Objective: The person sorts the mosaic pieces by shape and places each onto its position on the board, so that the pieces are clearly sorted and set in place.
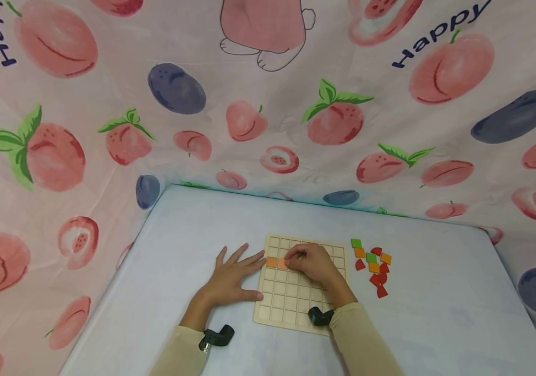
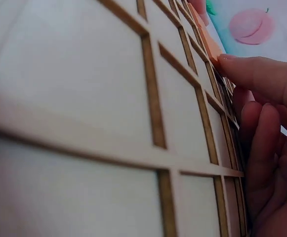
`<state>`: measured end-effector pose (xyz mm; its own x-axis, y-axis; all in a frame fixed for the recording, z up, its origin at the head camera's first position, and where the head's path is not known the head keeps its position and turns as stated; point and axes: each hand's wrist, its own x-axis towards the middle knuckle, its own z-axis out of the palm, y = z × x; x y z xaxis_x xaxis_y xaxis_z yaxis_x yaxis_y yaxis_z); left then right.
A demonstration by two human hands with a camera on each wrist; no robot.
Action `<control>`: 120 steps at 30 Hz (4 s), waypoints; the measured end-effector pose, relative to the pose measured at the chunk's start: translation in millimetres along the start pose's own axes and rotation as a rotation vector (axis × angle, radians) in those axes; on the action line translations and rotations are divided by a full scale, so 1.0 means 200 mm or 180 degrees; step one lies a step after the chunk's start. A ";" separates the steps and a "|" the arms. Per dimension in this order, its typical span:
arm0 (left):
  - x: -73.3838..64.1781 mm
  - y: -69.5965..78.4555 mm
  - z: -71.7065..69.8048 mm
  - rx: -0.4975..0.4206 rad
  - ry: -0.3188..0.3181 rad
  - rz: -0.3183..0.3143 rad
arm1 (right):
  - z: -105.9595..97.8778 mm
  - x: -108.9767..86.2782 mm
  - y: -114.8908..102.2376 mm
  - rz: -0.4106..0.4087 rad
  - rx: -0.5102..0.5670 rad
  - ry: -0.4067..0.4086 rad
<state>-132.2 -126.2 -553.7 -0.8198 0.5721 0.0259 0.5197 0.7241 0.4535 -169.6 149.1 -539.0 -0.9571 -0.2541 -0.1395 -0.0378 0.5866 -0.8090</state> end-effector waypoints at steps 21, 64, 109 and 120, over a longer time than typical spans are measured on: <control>0.00 0.00 0.00 -0.0007 -0.0107 -0.0070 | -0.03 -0.02 -0.03 0.0035 0.0025 -0.0143; 0.00 0.01 0.01 0.0003 -0.0020 -0.0041 | -0.29 -0.17 0.10 0.0106 0.0236 0.0200; 0.01 0.01 0.00 -0.0019 -0.0065 -0.0054 | -0.79 -0.44 0.51 0.1208 -0.0708 0.0404; 0.00 0.00 0.01 0.0007 -0.0060 -0.0054 | -0.79 -0.41 0.52 0.1094 -0.0855 0.0352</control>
<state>-132.1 -124.6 -554.1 -0.8237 0.5670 0.0015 0.5064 0.7345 0.4517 -140.7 353.0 -522.0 -0.9515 0.0657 -0.3005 0.2284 0.8050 -0.5475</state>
